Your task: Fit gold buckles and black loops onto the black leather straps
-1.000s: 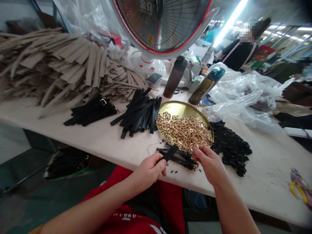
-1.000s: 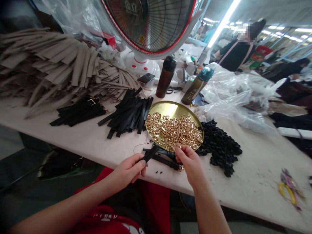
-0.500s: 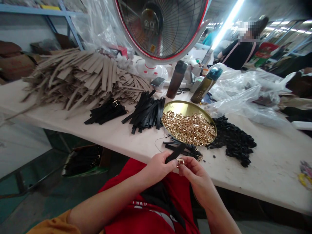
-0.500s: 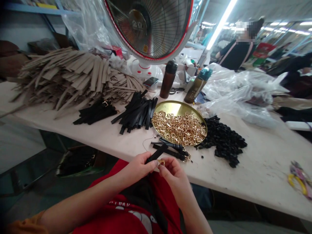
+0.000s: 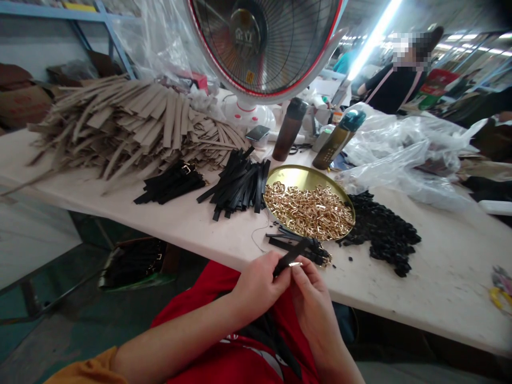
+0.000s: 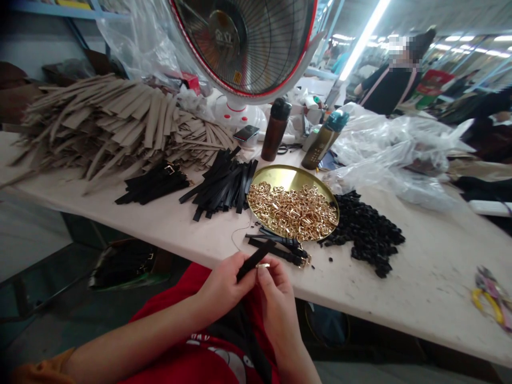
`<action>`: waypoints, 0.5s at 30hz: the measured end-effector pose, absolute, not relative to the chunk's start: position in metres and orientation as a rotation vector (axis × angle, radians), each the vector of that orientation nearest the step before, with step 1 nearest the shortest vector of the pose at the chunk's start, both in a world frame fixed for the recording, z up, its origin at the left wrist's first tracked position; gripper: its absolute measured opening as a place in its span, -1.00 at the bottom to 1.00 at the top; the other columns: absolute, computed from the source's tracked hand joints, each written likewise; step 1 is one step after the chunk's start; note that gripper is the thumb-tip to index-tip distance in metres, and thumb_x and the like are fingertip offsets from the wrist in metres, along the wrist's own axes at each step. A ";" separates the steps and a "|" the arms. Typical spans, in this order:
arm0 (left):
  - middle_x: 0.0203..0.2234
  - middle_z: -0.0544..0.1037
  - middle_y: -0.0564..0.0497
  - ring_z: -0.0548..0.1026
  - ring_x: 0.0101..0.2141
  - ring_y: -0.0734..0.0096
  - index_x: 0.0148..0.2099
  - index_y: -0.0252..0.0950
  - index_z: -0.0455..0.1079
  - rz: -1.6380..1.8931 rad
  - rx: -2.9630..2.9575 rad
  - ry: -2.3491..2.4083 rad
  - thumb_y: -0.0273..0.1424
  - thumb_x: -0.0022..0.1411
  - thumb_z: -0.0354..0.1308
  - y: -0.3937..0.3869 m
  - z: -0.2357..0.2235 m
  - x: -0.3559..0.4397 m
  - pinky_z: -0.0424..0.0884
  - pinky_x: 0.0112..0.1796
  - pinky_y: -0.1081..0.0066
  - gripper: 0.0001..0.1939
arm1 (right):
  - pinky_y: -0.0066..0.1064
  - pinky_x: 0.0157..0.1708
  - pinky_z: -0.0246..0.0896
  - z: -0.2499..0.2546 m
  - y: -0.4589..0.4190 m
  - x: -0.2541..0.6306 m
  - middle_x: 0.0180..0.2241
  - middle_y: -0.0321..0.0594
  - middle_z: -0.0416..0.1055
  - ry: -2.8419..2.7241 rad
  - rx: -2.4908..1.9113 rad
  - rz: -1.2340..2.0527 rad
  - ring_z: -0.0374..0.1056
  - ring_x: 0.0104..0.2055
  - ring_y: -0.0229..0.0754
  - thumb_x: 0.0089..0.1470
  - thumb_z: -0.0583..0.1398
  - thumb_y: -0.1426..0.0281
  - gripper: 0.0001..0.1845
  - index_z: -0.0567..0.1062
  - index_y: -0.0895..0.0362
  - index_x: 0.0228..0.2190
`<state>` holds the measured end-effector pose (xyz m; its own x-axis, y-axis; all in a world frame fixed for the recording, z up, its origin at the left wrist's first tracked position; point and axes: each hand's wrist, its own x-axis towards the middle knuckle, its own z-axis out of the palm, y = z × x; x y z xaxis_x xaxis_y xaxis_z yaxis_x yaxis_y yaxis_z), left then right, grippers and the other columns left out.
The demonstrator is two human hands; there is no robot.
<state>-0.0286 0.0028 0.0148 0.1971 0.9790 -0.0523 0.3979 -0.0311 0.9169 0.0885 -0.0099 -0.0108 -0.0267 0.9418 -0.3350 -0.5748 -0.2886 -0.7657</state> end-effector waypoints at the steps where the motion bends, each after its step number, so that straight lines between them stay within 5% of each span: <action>1: -0.40 0.44 0.02 0.37 -0.37 0.40 -0.26 -0.29 0.31 0.858 1.518 1.322 -0.35 0.14 -0.02 0.005 0.014 -0.029 0.23 -0.36 0.45 -0.84 | -0.50 -0.27 0.23 -0.012 -0.009 0.089 -0.38 -0.34 0.43 -0.524 -1.005 1.629 0.33 -0.33 -0.32 -0.11 0.25 0.38 -0.83 0.45 0.06 -0.37; 5: -0.58 0.32 0.13 0.25 -0.59 0.59 -0.34 -0.32 0.23 0.883 1.078 1.087 -0.32 0.10 0.02 0.013 0.011 -0.028 0.16 -0.54 0.55 -0.85 | -0.48 -0.35 0.23 -0.016 -0.007 0.095 -0.47 -0.35 0.39 -0.627 -1.043 1.633 0.28 -0.43 -0.33 -0.11 0.25 0.38 -0.88 0.46 0.08 -0.40; 10: -0.62 0.21 0.17 0.05 -0.70 0.70 -0.41 -0.33 0.17 0.805 0.744 0.853 -0.25 0.07 0.04 0.017 0.003 -0.020 -0.08 -0.67 0.57 -0.77 | -0.34 -0.23 0.19 -0.017 -0.005 0.103 -0.37 -0.28 0.37 -1.022 -1.227 1.303 0.28 -0.30 -0.23 -0.06 0.21 0.33 -0.90 0.44 0.08 -0.43; 15: -0.65 0.23 0.16 0.16 -0.63 0.61 -0.41 -0.31 0.17 0.754 1.107 1.066 -0.20 0.19 -0.11 0.016 -0.003 -0.027 0.09 -0.56 0.55 -0.72 | -0.29 -0.18 0.14 -0.024 -0.001 0.117 -0.17 -0.19 0.34 -1.045 -1.332 1.201 0.26 -0.27 -0.21 -0.03 0.17 0.27 -0.85 0.43 0.10 -0.45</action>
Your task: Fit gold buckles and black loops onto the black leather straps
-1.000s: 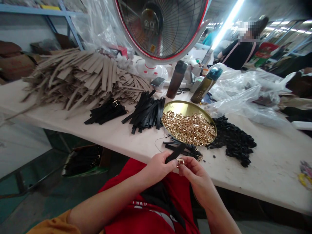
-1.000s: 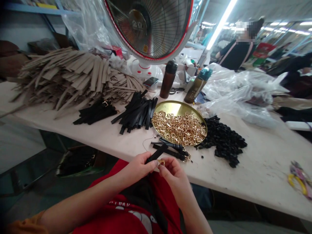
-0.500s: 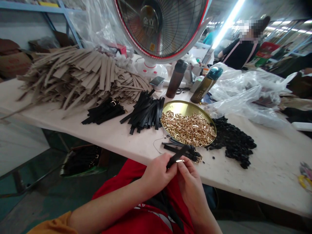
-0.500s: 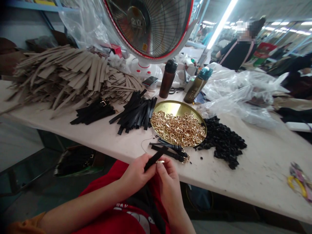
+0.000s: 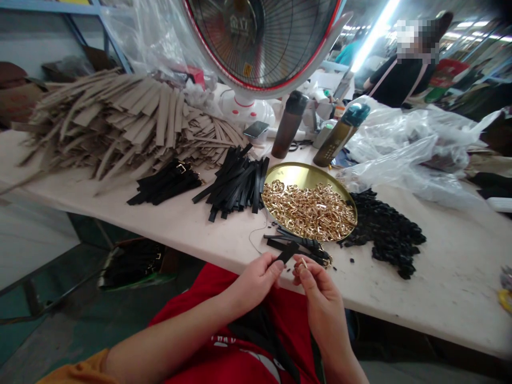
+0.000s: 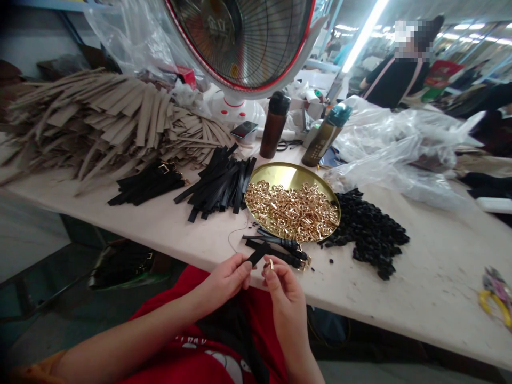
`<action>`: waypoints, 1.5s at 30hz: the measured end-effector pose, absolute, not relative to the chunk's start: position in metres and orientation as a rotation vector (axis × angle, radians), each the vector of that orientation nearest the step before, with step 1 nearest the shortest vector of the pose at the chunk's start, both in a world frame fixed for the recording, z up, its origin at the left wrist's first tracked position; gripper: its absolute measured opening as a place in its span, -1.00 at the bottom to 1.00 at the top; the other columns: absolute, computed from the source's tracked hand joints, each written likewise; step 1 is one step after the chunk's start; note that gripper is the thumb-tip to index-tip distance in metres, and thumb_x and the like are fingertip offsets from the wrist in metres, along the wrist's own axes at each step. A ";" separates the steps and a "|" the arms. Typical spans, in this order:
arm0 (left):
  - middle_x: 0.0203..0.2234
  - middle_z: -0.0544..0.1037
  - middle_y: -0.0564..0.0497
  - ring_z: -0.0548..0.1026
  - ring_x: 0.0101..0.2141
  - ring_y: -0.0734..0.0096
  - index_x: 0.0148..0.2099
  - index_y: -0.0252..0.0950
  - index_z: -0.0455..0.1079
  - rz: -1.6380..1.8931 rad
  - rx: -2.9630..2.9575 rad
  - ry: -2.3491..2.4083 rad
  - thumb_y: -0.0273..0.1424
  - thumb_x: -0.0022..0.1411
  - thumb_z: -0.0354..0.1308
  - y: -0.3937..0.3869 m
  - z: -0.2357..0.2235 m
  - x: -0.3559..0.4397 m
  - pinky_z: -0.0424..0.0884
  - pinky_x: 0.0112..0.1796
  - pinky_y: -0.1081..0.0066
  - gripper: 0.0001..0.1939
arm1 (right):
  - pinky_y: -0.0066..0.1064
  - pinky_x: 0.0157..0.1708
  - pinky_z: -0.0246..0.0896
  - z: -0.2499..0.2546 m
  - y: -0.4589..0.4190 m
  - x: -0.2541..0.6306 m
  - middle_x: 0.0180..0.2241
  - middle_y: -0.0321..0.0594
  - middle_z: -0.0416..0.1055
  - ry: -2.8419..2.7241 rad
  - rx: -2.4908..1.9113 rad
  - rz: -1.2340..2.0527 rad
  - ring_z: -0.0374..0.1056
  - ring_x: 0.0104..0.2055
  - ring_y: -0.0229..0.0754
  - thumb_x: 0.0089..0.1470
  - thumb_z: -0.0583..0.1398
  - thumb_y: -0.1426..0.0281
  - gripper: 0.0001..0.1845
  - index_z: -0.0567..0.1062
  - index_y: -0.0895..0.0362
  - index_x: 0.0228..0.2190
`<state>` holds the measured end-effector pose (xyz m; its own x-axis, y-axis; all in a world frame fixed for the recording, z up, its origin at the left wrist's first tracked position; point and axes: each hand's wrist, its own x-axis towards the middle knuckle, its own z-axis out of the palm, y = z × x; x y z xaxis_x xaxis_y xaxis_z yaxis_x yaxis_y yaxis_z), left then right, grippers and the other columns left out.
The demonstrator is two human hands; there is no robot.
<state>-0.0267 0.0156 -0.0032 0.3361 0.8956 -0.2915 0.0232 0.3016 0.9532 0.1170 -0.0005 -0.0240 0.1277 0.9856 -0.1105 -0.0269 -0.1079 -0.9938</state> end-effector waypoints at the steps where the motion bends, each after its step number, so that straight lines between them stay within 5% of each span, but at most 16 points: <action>1: -0.65 0.24 0.16 0.19 -0.60 0.59 -0.41 -0.31 0.18 0.742 1.219 1.116 -0.21 0.20 -0.13 0.015 -0.003 -0.031 0.11 -0.53 0.55 -0.72 | -0.30 -0.20 0.15 -0.026 0.001 0.121 -0.20 -0.20 0.37 -1.001 -1.332 1.236 0.27 -0.32 -0.23 -0.03 0.17 0.26 -0.84 0.43 0.10 -0.45; 12: -0.53 0.39 0.10 0.32 -0.48 0.48 -0.31 -0.28 0.32 0.439 1.708 1.142 -0.32 0.19 -0.12 0.008 0.006 -0.042 0.16 -0.46 0.53 -0.77 | -0.44 -0.38 0.21 -0.026 -0.006 0.129 -0.48 -0.35 0.43 -0.839 -1.296 1.502 0.29 -0.46 -0.29 -0.19 0.30 0.32 -0.76 0.44 0.08 -0.39; 16: -0.45 0.40 0.08 0.33 -0.42 0.47 -0.25 -0.30 0.25 0.558 1.599 1.159 -0.41 0.11 -0.05 0.003 0.006 -0.034 0.20 -0.42 0.52 -0.86 | -0.38 -0.29 0.22 -0.021 -0.017 0.113 -0.39 -0.29 0.45 -0.811 -1.258 1.583 0.33 -0.34 -0.21 -0.17 0.28 0.31 -0.76 0.45 0.10 -0.37; 27: -0.64 0.30 0.14 0.11 -0.70 0.65 -0.36 -0.32 0.16 0.610 1.104 0.925 -0.24 0.18 -0.12 -0.006 -0.007 -0.036 0.02 -0.65 0.58 -0.76 | -0.41 -0.48 0.18 -0.018 -0.026 0.103 -0.60 -0.37 0.27 -0.724 -1.217 1.648 0.20 -0.55 -0.27 -0.02 0.14 0.24 -0.82 0.36 0.09 -0.50; 35: -0.62 0.33 0.11 0.27 -0.56 0.53 -0.44 -0.31 0.18 0.578 1.320 1.170 -0.29 0.16 -0.10 -0.018 -0.011 -0.036 0.15 -0.52 0.54 -0.79 | -0.35 -0.34 0.12 -0.022 -0.032 0.113 -0.47 -0.26 0.33 -1.621 -1.469 0.810 0.23 -0.39 -0.17 -0.07 0.19 0.36 -0.94 0.40 0.08 -0.51; 41: -0.64 0.35 0.13 0.28 -0.59 0.53 -0.45 -0.30 0.18 0.484 1.332 1.112 -0.22 0.12 -0.03 -0.020 -0.006 -0.040 0.12 -0.57 0.55 -0.76 | -0.38 -0.43 0.17 -0.024 -0.035 0.118 -0.52 -0.30 0.35 -1.337 -1.457 1.334 0.25 -0.46 -0.20 -0.04 0.16 0.28 -0.84 0.37 0.12 -0.47; 45: -0.72 0.29 0.18 0.22 -0.65 0.56 -0.46 -0.30 0.15 0.487 1.242 1.082 -0.14 0.08 0.02 -0.016 -0.007 -0.040 0.08 -0.60 0.56 -0.69 | -0.41 -0.43 0.17 -0.018 -0.037 0.118 -0.50 -0.30 0.34 -1.354 -1.405 1.199 0.25 -0.44 -0.21 -0.09 0.21 0.34 -0.89 0.39 0.11 -0.45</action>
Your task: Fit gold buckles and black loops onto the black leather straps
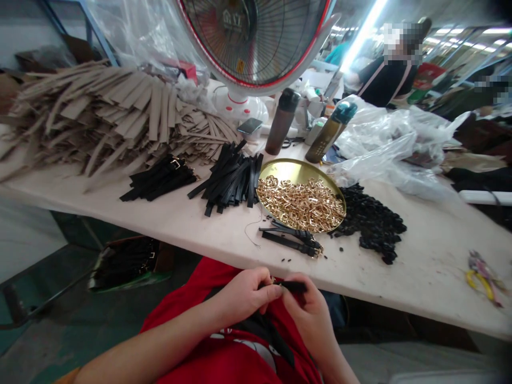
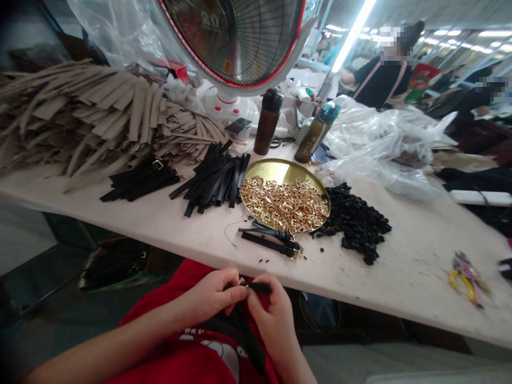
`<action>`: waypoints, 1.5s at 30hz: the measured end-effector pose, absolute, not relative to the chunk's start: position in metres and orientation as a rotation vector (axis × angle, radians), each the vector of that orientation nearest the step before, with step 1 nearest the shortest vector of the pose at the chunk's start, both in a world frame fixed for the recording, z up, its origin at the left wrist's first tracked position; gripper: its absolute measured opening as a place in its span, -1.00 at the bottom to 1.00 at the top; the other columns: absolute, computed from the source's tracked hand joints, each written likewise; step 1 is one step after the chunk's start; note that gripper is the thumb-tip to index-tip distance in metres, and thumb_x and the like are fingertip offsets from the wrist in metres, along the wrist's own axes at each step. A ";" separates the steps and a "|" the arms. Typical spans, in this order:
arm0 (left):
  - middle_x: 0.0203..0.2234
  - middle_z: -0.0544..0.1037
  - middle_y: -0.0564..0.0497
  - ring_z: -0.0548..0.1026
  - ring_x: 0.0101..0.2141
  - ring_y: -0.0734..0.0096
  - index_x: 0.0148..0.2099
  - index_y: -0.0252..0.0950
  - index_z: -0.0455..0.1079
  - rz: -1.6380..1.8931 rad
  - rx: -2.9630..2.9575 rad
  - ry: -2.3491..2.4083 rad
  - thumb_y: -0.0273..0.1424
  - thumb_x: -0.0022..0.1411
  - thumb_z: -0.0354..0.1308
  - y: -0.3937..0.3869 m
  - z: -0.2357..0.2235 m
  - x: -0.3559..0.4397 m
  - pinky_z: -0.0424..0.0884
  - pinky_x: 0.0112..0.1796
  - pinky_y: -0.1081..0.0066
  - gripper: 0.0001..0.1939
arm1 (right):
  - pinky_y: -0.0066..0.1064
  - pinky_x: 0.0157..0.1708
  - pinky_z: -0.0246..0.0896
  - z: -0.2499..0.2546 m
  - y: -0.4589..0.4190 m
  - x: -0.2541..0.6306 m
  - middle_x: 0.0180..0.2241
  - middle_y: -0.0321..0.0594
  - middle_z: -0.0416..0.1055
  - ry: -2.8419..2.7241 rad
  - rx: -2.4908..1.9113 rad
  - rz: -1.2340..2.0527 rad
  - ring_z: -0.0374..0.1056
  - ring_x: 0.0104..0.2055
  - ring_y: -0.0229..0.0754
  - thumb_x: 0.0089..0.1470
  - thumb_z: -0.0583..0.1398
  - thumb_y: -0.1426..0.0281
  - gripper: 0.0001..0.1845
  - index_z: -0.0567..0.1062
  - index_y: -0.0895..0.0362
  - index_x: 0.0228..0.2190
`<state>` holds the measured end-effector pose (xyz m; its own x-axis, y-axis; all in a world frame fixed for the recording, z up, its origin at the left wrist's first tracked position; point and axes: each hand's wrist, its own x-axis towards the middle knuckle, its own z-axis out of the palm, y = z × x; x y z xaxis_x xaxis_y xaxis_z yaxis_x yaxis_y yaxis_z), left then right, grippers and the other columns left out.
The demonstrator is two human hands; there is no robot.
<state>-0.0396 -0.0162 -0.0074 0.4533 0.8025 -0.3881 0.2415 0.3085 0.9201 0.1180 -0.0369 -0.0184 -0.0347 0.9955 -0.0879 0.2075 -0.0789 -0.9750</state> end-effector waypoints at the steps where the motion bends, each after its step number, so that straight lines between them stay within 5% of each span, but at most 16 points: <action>1: -0.73 0.28 0.19 0.20 -0.66 0.57 -0.46 -0.30 0.15 0.485 1.221 1.079 -0.13 0.07 0.03 -0.015 -0.008 -0.039 0.07 -0.61 0.56 -0.68 | -0.40 -0.42 0.17 -0.017 -0.037 0.119 -0.49 -0.29 0.35 -1.402 -1.384 1.136 0.25 -0.43 -0.21 -0.09 0.20 0.36 -0.91 0.40 0.10 -0.45; 12: -0.60 0.34 0.14 0.25 -0.54 0.51 -0.47 -0.30 0.26 0.364 1.664 1.186 -0.24 0.09 0.01 0.001 -0.006 -0.027 0.08 -0.53 0.54 -0.77 | -0.50 -0.57 0.01 -0.035 -0.030 0.124 -0.64 -0.43 0.21 -0.644 -1.218 1.741 0.07 -0.62 -0.37 -0.08 0.21 0.27 -0.81 0.33 0.10 -0.52; 19: -0.63 0.33 0.12 0.26 -0.57 0.54 -0.44 -0.31 0.19 0.456 1.253 1.057 -0.26 0.10 -0.01 0.003 -0.007 -0.024 0.16 -0.53 0.56 -0.78 | -0.51 -0.60 0.01 -0.032 -0.023 0.126 -0.66 -0.42 0.22 -0.435 -1.131 1.906 0.08 -0.63 -0.36 -0.12 0.25 0.28 -0.82 0.38 0.11 -0.54; 23: -0.67 0.27 0.16 0.21 -0.62 0.59 -0.45 -0.30 0.15 0.489 1.105 1.018 -0.29 0.09 -0.02 0.003 -0.011 -0.022 0.14 -0.56 0.57 -0.81 | -0.50 -0.62 0.00 -0.030 -0.024 0.126 -0.68 -0.41 0.21 -0.612 -1.226 1.795 0.08 -0.65 -0.35 -0.10 0.22 0.25 -0.80 0.39 0.12 -0.55; 29: -0.61 0.30 0.12 0.25 -0.52 0.51 -0.49 -0.30 0.20 0.493 1.573 1.272 -0.34 0.11 -0.05 0.000 -0.005 -0.020 0.12 -0.49 0.52 -0.82 | -0.37 -0.38 0.16 -0.029 -0.031 0.125 -0.46 -0.24 0.42 -1.315 -1.555 1.047 0.30 -0.40 -0.17 -0.09 0.21 0.32 -0.89 0.46 0.09 -0.47; 38: -0.60 0.34 0.12 0.28 -0.52 0.46 -0.47 -0.29 0.22 0.405 1.676 1.260 -0.22 0.13 -0.04 0.000 0.007 -0.027 0.10 -0.51 0.51 -0.74 | -0.47 -0.49 0.14 -0.010 -0.026 0.129 -0.56 -0.37 0.31 -1.165 -1.402 1.351 0.21 -0.50 -0.29 -0.06 0.18 0.33 -0.90 0.38 0.11 -0.47; 43: -0.51 0.43 0.12 0.36 -0.47 0.45 -0.14 -0.25 0.25 0.449 1.580 1.164 -0.30 0.14 -0.03 0.008 0.006 -0.021 0.18 -0.42 0.51 -0.76 | -0.44 -0.46 0.17 -0.006 -0.019 0.147 -0.50 -0.29 0.36 -1.378 -1.287 1.448 0.25 -0.48 -0.26 0.02 0.09 0.22 -0.76 0.42 0.11 -0.36; 45: -0.55 0.41 0.13 0.35 -0.49 0.47 -0.15 -0.23 0.30 0.413 1.592 1.082 -0.32 0.17 -0.09 0.011 0.007 -0.019 0.18 -0.43 0.52 -0.77 | -0.44 -0.49 0.17 -0.011 -0.001 0.171 -0.52 -0.28 0.35 -1.465 -1.390 1.326 0.25 -0.50 -0.25 0.02 0.07 0.17 -0.70 0.41 0.13 -0.34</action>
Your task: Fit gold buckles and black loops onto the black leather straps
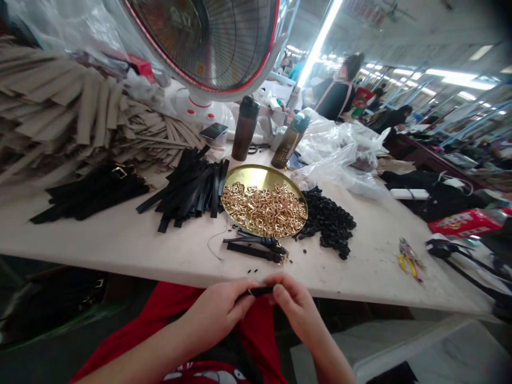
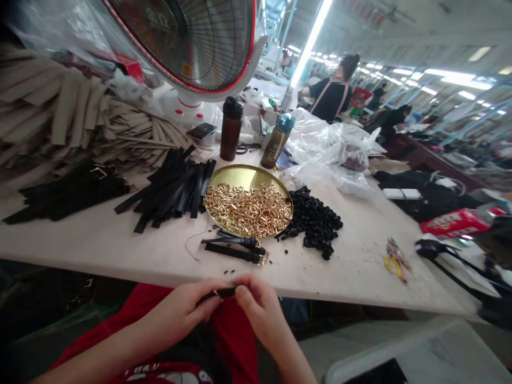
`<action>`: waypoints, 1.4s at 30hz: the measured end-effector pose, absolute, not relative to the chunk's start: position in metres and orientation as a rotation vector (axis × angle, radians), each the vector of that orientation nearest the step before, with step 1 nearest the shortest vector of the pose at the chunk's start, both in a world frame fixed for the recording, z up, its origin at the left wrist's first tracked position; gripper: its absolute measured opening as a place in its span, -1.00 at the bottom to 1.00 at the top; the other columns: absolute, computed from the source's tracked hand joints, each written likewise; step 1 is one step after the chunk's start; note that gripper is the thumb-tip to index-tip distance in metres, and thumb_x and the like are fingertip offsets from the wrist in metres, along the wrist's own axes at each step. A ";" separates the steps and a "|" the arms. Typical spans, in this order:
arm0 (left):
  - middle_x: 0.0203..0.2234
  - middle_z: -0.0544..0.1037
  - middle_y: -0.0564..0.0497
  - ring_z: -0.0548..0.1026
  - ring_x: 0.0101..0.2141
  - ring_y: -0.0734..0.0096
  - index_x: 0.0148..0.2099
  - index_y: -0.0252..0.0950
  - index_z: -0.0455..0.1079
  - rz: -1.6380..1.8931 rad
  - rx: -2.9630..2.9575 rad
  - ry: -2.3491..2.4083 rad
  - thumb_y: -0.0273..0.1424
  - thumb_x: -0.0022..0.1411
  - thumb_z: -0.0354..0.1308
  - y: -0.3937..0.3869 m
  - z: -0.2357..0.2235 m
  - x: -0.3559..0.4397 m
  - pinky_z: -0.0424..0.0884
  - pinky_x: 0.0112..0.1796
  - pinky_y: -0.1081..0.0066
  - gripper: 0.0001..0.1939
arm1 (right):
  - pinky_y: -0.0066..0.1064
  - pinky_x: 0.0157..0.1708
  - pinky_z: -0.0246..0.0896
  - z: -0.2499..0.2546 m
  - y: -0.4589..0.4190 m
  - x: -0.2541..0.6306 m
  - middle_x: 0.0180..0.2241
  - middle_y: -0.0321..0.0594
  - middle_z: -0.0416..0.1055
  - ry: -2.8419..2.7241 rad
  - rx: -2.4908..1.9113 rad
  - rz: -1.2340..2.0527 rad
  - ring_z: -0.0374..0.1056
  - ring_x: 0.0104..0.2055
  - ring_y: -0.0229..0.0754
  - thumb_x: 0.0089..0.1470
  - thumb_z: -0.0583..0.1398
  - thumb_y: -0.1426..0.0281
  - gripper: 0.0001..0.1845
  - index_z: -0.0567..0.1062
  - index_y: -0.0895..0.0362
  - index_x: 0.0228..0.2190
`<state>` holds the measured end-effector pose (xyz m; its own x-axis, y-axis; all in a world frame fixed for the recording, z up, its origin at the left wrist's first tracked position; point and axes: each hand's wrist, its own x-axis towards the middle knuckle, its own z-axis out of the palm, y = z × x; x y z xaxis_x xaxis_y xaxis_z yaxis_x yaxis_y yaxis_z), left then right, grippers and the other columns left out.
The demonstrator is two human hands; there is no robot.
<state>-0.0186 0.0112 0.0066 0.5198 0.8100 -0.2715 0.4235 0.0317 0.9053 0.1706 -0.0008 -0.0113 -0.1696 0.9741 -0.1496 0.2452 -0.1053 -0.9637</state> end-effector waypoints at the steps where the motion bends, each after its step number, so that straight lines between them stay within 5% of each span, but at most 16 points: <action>1: -0.58 0.38 0.14 0.33 -0.52 0.48 -0.20 -0.23 0.33 0.392 1.589 1.070 -0.31 0.18 -0.11 0.013 0.006 -0.017 0.17 -0.45 0.52 -0.77 | -0.43 -0.48 0.18 -0.015 0.012 0.186 -0.52 -0.27 0.35 -1.500 -1.502 1.177 0.25 -0.50 -0.25 0.03 0.04 0.16 -0.68 0.40 0.14 -0.33; 4: -0.65 0.31 0.16 0.28 -0.59 0.51 -0.26 -0.26 0.34 0.370 1.521 1.123 -0.25 0.19 -0.12 0.020 0.002 -0.015 0.13 -0.51 0.53 -0.73 | -0.38 -0.39 0.19 -0.030 0.059 0.232 -0.45 -0.20 0.36 -1.700 -1.863 0.460 0.27 -0.43 -0.20 0.05 0.01 0.20 -0.69 0.39 0.15 -0.33; 14: -0.66 0.27 0.17 0.24 -0.60 0.53 -0.27 -0.28 0.31 0.356 1.425 1.156 -0.26 0.17 -0.10 0.038 -0.011 -0.011 0.12 -0.54 0.54 -0.75 | -0.32 -0.42 0.07 -0.056 0.094 0.275 -0.43 -0.12 0.34 -1.950 -2.101 0.073 0.24 -0.43 -0.11 -0.04 0.08 0.36 -0.85 0.41 0.15 -0.41; 17: -0.67 0.25 0.18 0.21 -0.62 0.55 -0.30 -0.30 0.30 0.376 1.376 1.145 -0.25 0.16 -0.09 0.038 -0.013 -0.008 0.11 -0.56 0.55 -0.75 | -0.29 -0.35 0.11 -0.049 0.078 0.270 -0.44 -0.15 0.37 -1.757 -2.004 0.295 0.26 -0.40 -0.12 -0.05 0.11 0.35 -0.86 0.41 0.15 -0.42; 22: -0.69 0.21 0.19 0.18 -0.64 0.58 -0.28 -0.31 0.30 0.562 1.280 1.111 -0.26 0.16 -0.08 0.036 -0.005 0.005 0.12 -0.59 0.57 -0.75 | -0.39 -0.37 0.21 -0.028 0.045 0.214 -0.34 -0.25 0.40 -0.807 -1.429 1.237 0.27 -0.42 -0.29 -0.18 0.26 0.24 -0.75 0.42 0.11 -0.41; 25: -0.68 0.24 0.18 0.20 -0.63 0.58 -0.25 -0.31 0.33 0.681 1.304 1.117 -0.29 0.17 -0.07 0.032 0.001 0.008 0.15 -0.56 0.58 -0.76 | -0.54 -0.50 0.18 -0.018 0.027 0.169 -0.47 -0.38 0.33 -0.408 -1.094 1.504 0.20 -0.52 -0.41 -0.24 0.32 0.31 -0.76 0.41 0.11 -0.47; 29: -0.66 0.28 0.16 0.24 -0.59 0.57 -0.28 -0.30 0.35 0.730 1.369 1.183 -0.33 0.17 -0.08 0.019 0.005 0.002 0.17 -0.51 0.57 -0.78 | -0.61 -0.58 0.14 -0.011 0.011 0.134 -0.60 -0.46 0.22 -0.232 -0.976 1.527 0.14 -0.58 -0.44 -0.24 0.33 0.35 -0.78 0.41 0.11 -0.50; 42: -0.65 0.27 0.16 0.18 -0.63 0.58 -0.36 -0.34 0.33 0.718 1.371 1.205 -0.31 0.15 -0.08 -0.011 0.004 -0.016 0.10 -0.59 0.57 -0.77 | -0.55 -0.44 0.24 -0.010 -0.022 0.128 -0.52 -0.38 0.39 -0.335 -0.997 1.585 0.26 -0.51 -0.39 -0.23 0.33 0.39 -0.81 0.45 0.11 -0.47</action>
<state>-0.0161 -0.0111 0.0045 0.2940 0.9315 -0.2143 0.2544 0.1399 0.9569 0.1280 -0.0218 -0.0102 0.0383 0.9104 -0.4119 -0.6656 -0.2842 -0.6901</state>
